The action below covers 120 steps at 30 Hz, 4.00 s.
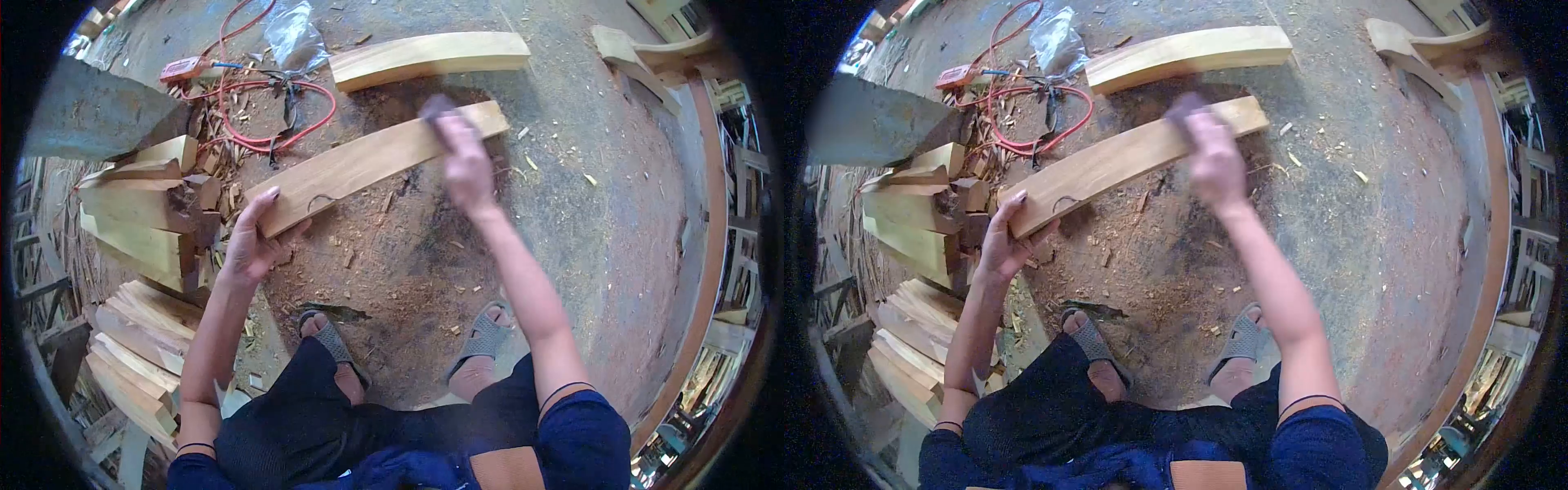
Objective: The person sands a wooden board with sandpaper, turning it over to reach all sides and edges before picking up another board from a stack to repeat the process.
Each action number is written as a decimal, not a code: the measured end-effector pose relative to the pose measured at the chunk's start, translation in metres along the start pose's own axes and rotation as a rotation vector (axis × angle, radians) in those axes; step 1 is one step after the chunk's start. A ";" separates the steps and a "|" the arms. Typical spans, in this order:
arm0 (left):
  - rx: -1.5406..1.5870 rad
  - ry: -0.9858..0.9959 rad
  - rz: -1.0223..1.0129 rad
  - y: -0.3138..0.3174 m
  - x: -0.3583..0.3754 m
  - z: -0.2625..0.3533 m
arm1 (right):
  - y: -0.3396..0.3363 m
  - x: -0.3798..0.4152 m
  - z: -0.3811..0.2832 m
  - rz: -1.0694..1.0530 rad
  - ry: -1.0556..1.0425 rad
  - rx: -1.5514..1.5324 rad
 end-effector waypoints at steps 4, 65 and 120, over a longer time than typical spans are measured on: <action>-0.104 0.077 0.023 0.014 0.003 0.008 | -0.030 0.029 0.151 0.065 0.536 0.118; -0.871 0.752 0.882 -0.421 0.006 0.449 | 0.176 -0.028 -0.284 -0.499 0.545 -1.849; 0.047 -0.144 -0.132 0.052 -0.012 0.001 | 0.009 0.004 -0.070 0.078 -0.054 0.042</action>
Point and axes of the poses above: each hand's wrist, its own x-axis away from the middle knuckle, its own y-axis out of the palm, z = x × y, the point moved 9 cm from there along -x, towards the middle knuckle, and after that the axes turned 7 degrees about -y, right-handed, at the moved point
